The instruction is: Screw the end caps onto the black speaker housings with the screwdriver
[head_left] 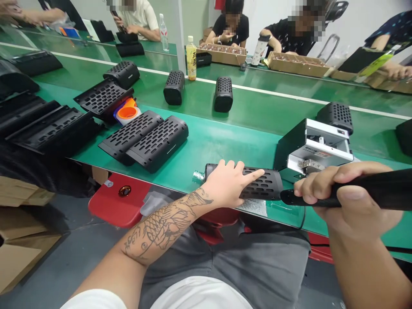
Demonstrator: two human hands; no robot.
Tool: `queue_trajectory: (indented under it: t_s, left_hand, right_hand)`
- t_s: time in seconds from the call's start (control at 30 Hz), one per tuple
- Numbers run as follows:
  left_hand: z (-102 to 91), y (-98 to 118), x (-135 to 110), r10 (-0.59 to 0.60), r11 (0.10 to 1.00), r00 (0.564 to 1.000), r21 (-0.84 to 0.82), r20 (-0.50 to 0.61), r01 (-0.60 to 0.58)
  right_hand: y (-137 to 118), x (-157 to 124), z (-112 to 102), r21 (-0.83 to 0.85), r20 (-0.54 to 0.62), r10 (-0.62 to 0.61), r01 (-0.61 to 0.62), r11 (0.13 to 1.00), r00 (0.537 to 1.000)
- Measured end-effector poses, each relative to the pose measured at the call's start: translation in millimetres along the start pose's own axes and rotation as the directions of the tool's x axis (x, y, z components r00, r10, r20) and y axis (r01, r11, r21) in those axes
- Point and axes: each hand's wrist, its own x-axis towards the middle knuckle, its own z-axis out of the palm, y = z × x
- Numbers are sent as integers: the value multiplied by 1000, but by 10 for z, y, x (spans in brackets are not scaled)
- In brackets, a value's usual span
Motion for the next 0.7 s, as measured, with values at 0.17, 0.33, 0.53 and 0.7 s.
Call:
queue_trajectory:
  t_s: [0.17, 0.33, 0.53, 0.7]
  left_hand:
    - [-14, 3, 15, -3, 1000, 1000, -25, 22, 3]
    - [-40, 7, 30, -7, 999, 999, -33, 52, 8]
    - [-56, 9, 45, -11, 999, 998, -35, 64, 13]
    - [-61, 7, 43, -10, 1000, 997, -26, 83, 12]
  right_hand:
    - [-8, 22, 13, 11, 48, 46, -47, 999, 998]
    - [-40, 27, 58, 30, 66, 118, -120, 992, 991]
    - [3, 26, 32, 47, 112, 154, -160, 986, 982]
    - [-50, -18, 100, 21, 88, 136, -138, 990, 987]
